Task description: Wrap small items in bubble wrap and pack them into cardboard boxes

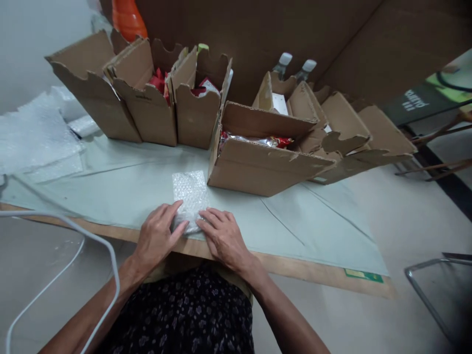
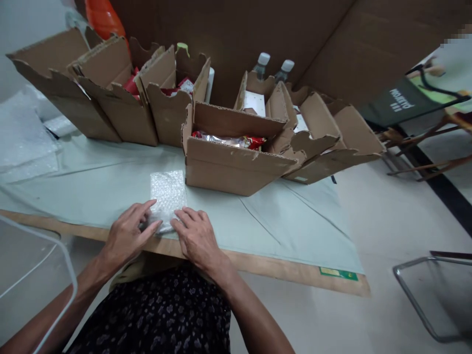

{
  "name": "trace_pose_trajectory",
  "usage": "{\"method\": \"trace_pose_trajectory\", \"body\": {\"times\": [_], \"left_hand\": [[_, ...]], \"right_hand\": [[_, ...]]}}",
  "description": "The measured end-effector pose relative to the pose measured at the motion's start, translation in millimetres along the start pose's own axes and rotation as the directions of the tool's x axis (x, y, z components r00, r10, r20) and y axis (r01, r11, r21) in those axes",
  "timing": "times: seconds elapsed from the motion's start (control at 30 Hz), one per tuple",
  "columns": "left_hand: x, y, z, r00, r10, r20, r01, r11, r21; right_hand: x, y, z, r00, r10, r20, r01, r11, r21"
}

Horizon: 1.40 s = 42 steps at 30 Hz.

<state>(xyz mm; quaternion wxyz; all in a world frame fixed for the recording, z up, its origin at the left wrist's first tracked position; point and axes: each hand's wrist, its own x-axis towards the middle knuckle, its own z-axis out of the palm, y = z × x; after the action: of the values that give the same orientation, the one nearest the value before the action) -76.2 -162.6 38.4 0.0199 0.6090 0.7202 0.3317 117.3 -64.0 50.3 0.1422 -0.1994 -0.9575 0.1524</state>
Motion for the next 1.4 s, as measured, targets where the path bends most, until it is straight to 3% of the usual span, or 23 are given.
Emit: {"method": "trace_pose_trajectory", "body": {"times": [0.07,0.17,0.27,0.37,0.47,0.63,0.87,1.0,1.07,1.17,1.27,1.33,1.4], "left_hand": [[-6,4,-8.7,0.997,0.063,-0.054,-0.063,0.998,-0.012],[-16,10,-18.0,0.983,0.18,-0.024,-0.182,0.981,-0.065],[-18,8,-14.6,0.989,0.145,-0.021,-0.147,0.979,-0.139],[-10,1,-4.4,0.999,0.023,-0.025,-0.027,0.99,-0.137],[0,-5,3.3,1.0,-0.008,-0.005,0.007,0.996,-0.093],[-3,-2,1.5,0.997,-0.06,-0.048,0.057,0.997,-0.049],[-15,3,-5.2,0.997,0.072,-0.012,-0.073,0.991,-0.108],[-1,-8,2.9,0.999,0.035,0.001,-0.035,0.999,0.027],[4,-11,5.0,1.0,0.02,0.004,-0.02,0.996,0.092],[1,-9,-0.7,0.995,-0.076,-0.068,0.079,0.996,0.039],[-13,-2,-13.6,0.95,-0.3,-0.092,0.28,0.942,-0.184],[-22,4,-19.6,0.886,-0.458,0.074,0.45,0.81,-0.375],[-25,12,-20.0,0.799,-0.511,0.317,0.596,0.598,-0.536]], "right_hand": [[3,2,-3,1.0,-0.007,-0.01,0.007,0.999,0.031],[6,2,-13,0.999,0.024,0.042,-0.03,0.99,0.141],[10,3,-21,0.994,0.069,0.089,-0.088,0.969,0.229],[8,7,-25,0.991,0.117,-0.06,-0.106,0.981,0.163],[2,7,-25,0.978,0.092,-0.186,-0.08,0.994,0.068],[3,6,-13,0.999,-0.037,-0.03,0.039,0.998,0.043],[11,12,-15,0.992,0.125,0.005,-0.12,0.944,0.308],[11,8,-16,0.982,0.136,-0.131,-0.115,0.98,0.16],[15,9,-13,0.996,0.042,-0.083,-0.037,0.998,0.052],[26,15,-7,0.999,-0.018,0.046,0.019,0.999,-0.034],[35,21,-1,0.998,0.062,0.016,-0.063,0.997,0.042],[35,20,1,0.989,0.141,-0.045,-0.134,0.981,0.14],[29,12,1,0.972,0.205,-0.111,-0.175,0.956,0.235]]}}
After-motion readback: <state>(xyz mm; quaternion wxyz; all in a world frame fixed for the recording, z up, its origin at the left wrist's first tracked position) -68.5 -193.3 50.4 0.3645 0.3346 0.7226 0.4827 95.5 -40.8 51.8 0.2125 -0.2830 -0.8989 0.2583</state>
